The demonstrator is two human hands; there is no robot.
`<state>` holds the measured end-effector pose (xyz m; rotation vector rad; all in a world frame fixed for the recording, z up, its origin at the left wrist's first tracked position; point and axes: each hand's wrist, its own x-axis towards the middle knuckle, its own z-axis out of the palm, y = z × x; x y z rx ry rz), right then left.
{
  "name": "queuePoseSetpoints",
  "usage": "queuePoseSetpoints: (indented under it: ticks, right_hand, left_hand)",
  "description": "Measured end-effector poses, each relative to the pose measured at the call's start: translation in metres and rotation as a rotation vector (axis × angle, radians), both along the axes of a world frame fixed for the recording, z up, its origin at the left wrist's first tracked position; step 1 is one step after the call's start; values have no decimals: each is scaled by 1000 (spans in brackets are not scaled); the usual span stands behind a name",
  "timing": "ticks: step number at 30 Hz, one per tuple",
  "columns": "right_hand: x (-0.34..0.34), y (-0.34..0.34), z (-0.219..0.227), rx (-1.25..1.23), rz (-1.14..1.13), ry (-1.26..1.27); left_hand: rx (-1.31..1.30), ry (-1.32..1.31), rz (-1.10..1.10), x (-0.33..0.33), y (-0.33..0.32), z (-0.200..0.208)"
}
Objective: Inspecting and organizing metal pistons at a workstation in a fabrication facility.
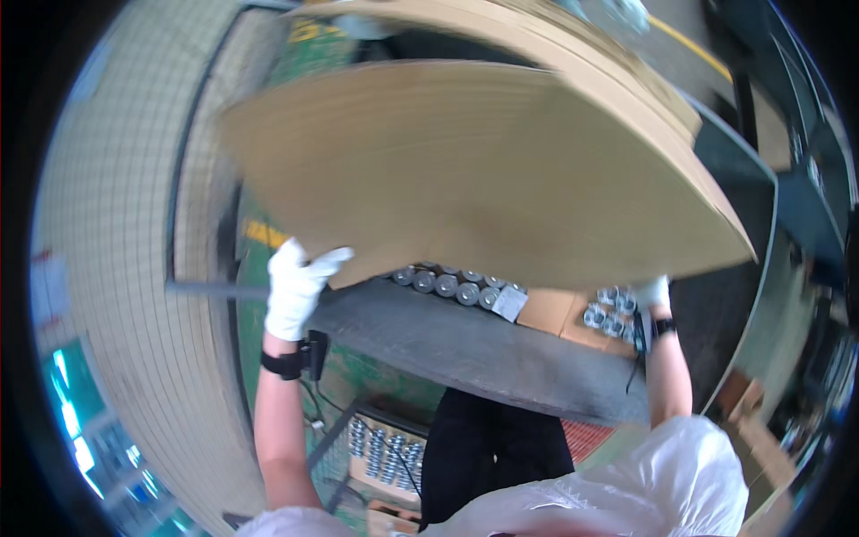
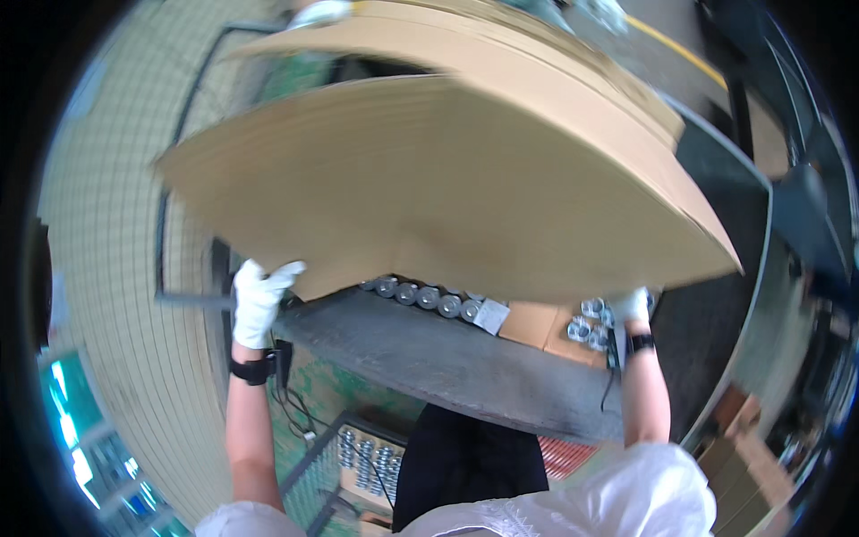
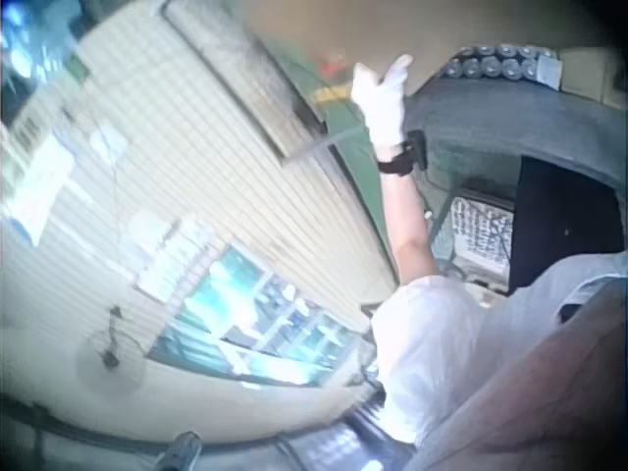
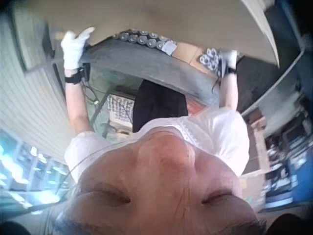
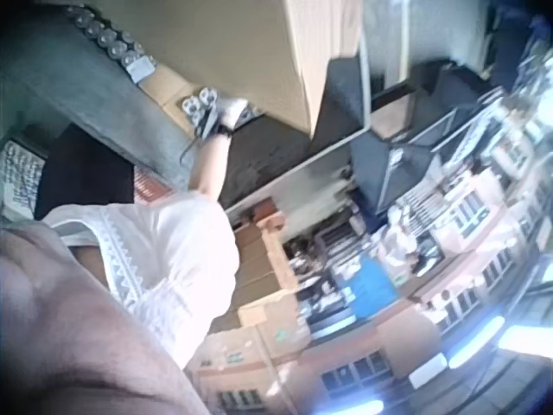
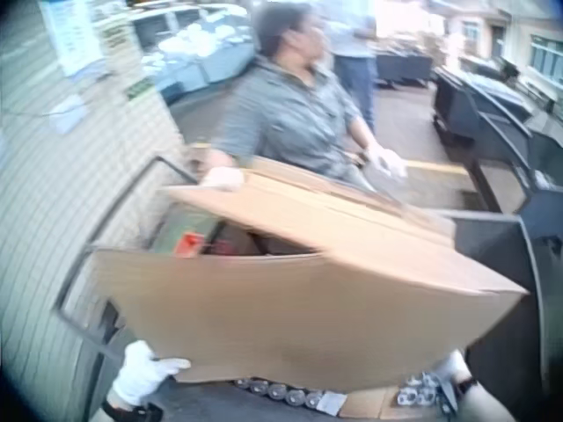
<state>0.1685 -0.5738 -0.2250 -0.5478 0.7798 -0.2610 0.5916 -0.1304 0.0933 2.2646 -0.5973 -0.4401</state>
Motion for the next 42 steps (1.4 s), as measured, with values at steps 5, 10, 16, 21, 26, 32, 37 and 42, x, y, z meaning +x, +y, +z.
queuePoseSetpoints:
  ticks: [5,10,16,21,26,32,37,42]
  right_hand:
    - [-17,63,163,-593,-49,205]
    - [-33,142,319,-1285,46,367]
    - [-11,221,418,-1519,170,221]
    - [41,276,481,-1612,400,-15]
    - [114,333,535,-1574,735,-348]
    - [264,458,540,-1213,1058,-369]
    - [355,580,542,139,1788,-236]
    - [368,620,544,-978,1323,-598]
  left_hand:
    - [-74,-751,-359,-68,28,114]
    - [-116,-693,-213,-146,143,176]
    - [-176,-547,-6,-253,336,181]
    - [-144,-729,189,-335,469,182]
    - [-220,-604,461,-422,534,177]
    - [-213,-734,649,-473,558,176]
    - [-225,-648,920,-499,587,189]
    - [-192,-617,1106,-465,600,193]
